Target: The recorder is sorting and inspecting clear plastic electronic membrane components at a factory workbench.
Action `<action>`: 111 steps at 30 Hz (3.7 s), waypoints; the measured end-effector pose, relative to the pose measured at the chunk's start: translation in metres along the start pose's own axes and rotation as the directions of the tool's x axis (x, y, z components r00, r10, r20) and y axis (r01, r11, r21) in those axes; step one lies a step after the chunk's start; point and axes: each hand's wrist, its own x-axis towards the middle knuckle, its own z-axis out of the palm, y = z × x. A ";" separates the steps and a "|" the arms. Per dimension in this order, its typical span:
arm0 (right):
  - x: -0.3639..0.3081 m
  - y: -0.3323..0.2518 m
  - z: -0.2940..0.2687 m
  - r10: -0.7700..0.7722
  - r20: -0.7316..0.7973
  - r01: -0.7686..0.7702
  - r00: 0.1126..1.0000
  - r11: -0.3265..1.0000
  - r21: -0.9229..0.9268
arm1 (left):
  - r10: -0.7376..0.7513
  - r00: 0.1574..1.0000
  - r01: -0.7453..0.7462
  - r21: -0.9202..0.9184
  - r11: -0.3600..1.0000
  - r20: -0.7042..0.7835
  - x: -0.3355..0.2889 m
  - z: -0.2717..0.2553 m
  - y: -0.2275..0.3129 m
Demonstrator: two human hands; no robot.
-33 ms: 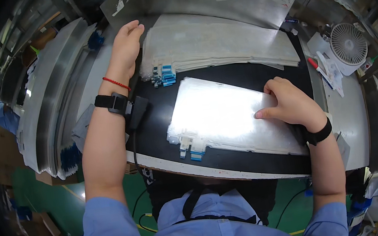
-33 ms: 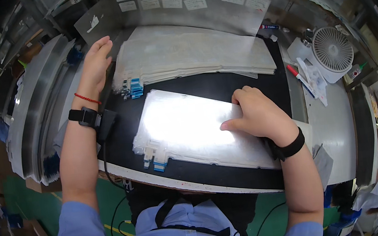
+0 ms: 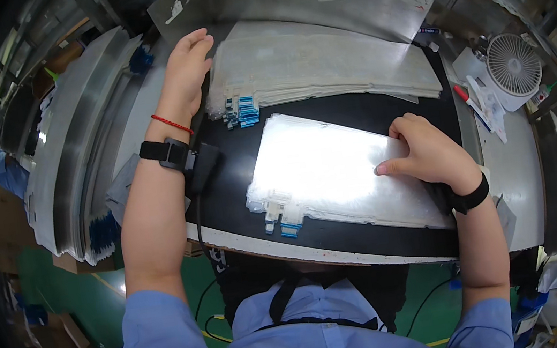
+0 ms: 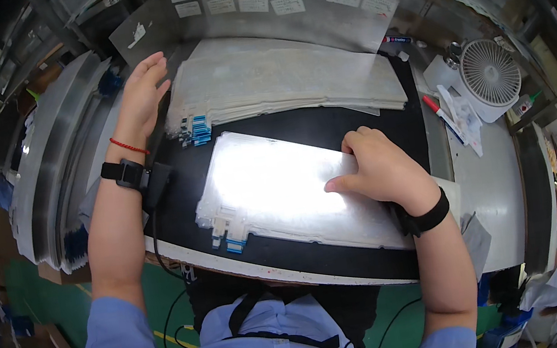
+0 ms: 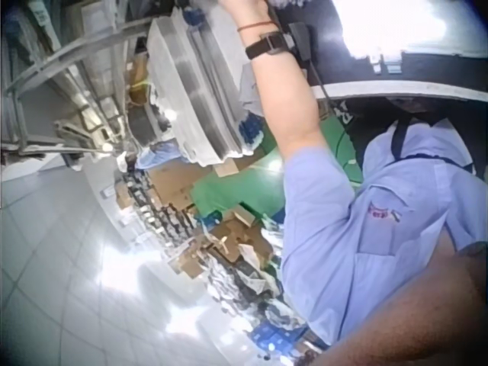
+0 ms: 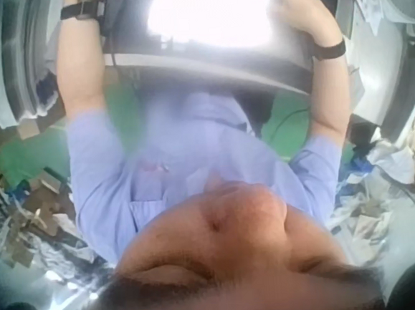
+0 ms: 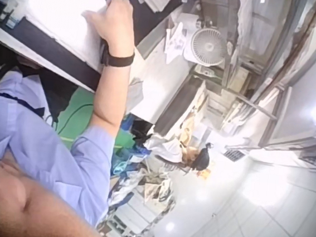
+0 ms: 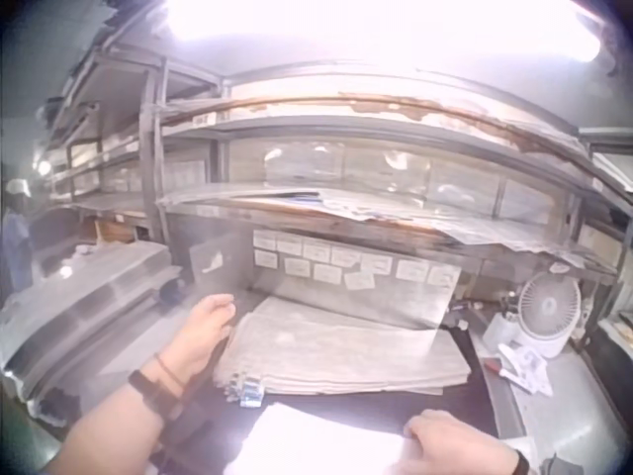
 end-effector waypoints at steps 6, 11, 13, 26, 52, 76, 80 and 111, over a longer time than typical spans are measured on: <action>0.000 -0.008 -0.006 0.068 0.016 -0.068 0.998 0.997 0.032 | -0.007 0.986 0.026 -0.113 0.993 0.166 -0.013 0.010 0.008; 0.000 0.003 0.001 -0.019 -0.018 0.020 1.000 0.998 0.058 | -0.043 0.956 0.087 -0.141 0.986 0.290 -0.020 0.019 0.007; -0.001 0.005 0.002 -0.038 -0.024 0.039 0.999 0.998 0.039 | -0.053 0.946 0.098 -0.128 0.987 0.321 -0.022 0.021 0.008; -0.005 -0.008 -0.001 -0.023 -0.075 0.022 0.997 1.000 -0.016 | -0.080 0.924 0.120 -0.085 0.989 0.374 -0.023 0.023 0.007; 0.006 0.047 -0.016 0.059 -0.045 -0.044 0.997 0.957 0.286 | -0.119 0.573 0.410 -0.158 0.898 0.811 -0.064 0.064 0.002; 0.012 0.054 0.000 0.020 -0.152 0.041 0.988 0.922 0.386 | -0.258 0.684 0.436 -0.098 0.895 0.682 -0.069 0.071 -0.007; 0.013 0.056 0.001 0.004 -0.142 0.059 0.990 0.900 0.432 | -0.311 0.710 0.425 -0.032 0.905 0.632 -0.068 0.071 -0.009; 0.012 0.053 -0.006 0.051 -0.231 0.030 0.972 0.941 0.336 | -0.223 0.600 0.438 -0.083 0.895 0.768 -0.063 0.064 -0.006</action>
